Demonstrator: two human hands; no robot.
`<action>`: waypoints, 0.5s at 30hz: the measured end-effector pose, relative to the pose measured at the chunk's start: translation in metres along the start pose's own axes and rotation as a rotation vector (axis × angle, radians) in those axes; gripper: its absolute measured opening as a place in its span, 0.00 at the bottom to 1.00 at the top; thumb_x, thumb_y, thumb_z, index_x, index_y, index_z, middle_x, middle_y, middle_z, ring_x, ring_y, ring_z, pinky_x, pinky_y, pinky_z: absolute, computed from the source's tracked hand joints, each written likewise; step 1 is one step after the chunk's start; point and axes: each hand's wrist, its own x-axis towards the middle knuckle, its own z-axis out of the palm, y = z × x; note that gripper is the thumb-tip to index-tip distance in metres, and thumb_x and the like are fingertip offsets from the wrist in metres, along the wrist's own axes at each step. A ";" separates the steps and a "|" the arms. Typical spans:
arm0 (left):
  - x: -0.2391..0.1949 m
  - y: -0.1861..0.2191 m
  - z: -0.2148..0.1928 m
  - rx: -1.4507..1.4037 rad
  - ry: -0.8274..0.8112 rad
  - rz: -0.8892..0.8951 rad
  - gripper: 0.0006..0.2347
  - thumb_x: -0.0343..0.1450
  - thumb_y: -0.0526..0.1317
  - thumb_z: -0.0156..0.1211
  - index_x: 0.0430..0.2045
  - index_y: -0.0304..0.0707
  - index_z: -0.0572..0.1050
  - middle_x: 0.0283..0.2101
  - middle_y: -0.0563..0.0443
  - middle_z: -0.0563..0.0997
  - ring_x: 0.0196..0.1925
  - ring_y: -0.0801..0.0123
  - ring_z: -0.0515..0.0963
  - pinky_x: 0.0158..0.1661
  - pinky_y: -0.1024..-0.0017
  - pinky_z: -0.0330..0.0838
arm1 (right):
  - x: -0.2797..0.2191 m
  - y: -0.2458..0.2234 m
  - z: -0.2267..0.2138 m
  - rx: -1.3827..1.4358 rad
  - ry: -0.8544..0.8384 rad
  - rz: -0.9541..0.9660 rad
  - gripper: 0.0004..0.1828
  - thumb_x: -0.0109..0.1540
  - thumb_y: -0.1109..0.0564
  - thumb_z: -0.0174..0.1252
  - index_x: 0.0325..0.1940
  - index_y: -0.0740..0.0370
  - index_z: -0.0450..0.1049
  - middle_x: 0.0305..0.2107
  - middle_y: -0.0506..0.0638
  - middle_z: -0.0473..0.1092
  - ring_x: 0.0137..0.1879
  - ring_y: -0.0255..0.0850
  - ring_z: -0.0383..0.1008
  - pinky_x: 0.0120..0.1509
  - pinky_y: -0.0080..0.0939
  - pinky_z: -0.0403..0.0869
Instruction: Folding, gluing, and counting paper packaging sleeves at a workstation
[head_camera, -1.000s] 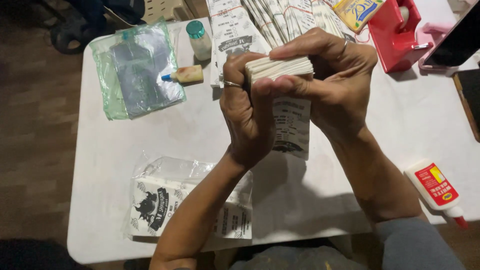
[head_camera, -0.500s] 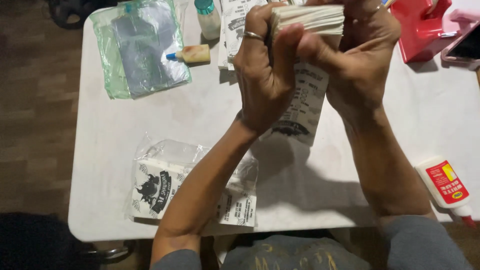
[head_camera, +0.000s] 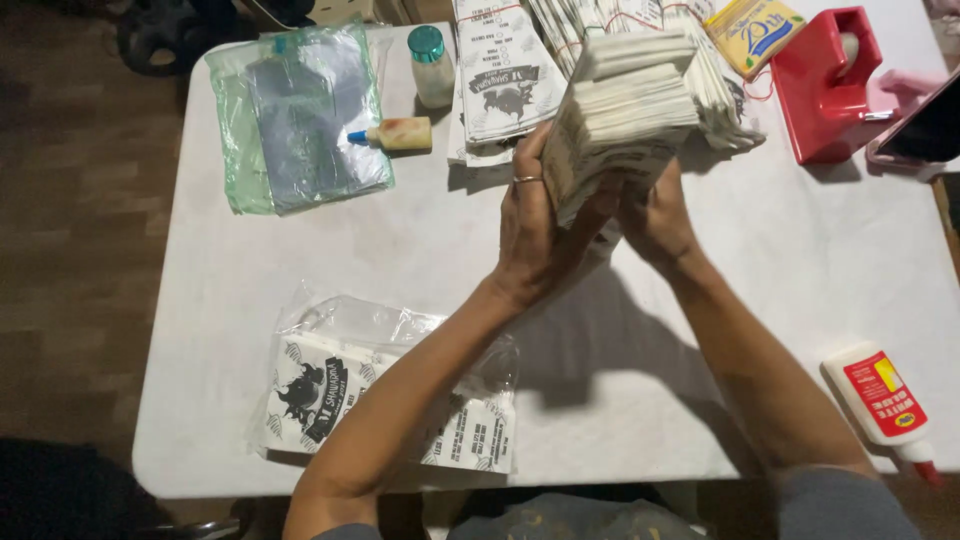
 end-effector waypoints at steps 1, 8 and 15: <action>0.001 0.000 -0.001 -0.001 0.004 0.003 0.34 0.69 0.45 0.71 0.66 0.31 0.58 0.57 0.37 0.72 0.62 0.42 0.75 0.65 0.54 0.69 | -0.003 0.001 0.000 -0.002 -0.002 -0.004 0.31 0.70 0.37 0.51 0.38 0.72 0.74 0.28 0.59 0.69 0.39 0.45 0.69 0.50 0.56 0.72; -0.003 -0.020 0.001 0.008 -0.007 -0.112 0.29 0.69 0.52 0.68 0.59 0.35 0.63 0.49 0.36 0.78 0.54 0.38 0.80 0.53 0.48 0.76 | -0.012 0.018 -0.007 -0.032 -0.035 -0.041 0.38 0.70 0.27 0.41 0.37 0.65 0.73 0.29 0.55 0.72 0.41 0.42 0.71 0.58 0.54 0.69; 0.000 0.004 0.003 0.121 -0.013 -0.341 0.23 0.73 0.63 0.46 0.52 0.47 0.64 0.41 0.45 0.84 0.40 0.39 0.84 0.36 0.52 0.71 | -0.012 0.001 0.013 -0.009 0.091 -0.086 0.41 0.69 0.26 0.45 0.65 0.67 0.58 0.53 0.60 0.67 0.59 0.47 0.68 0.67 0.48 0.69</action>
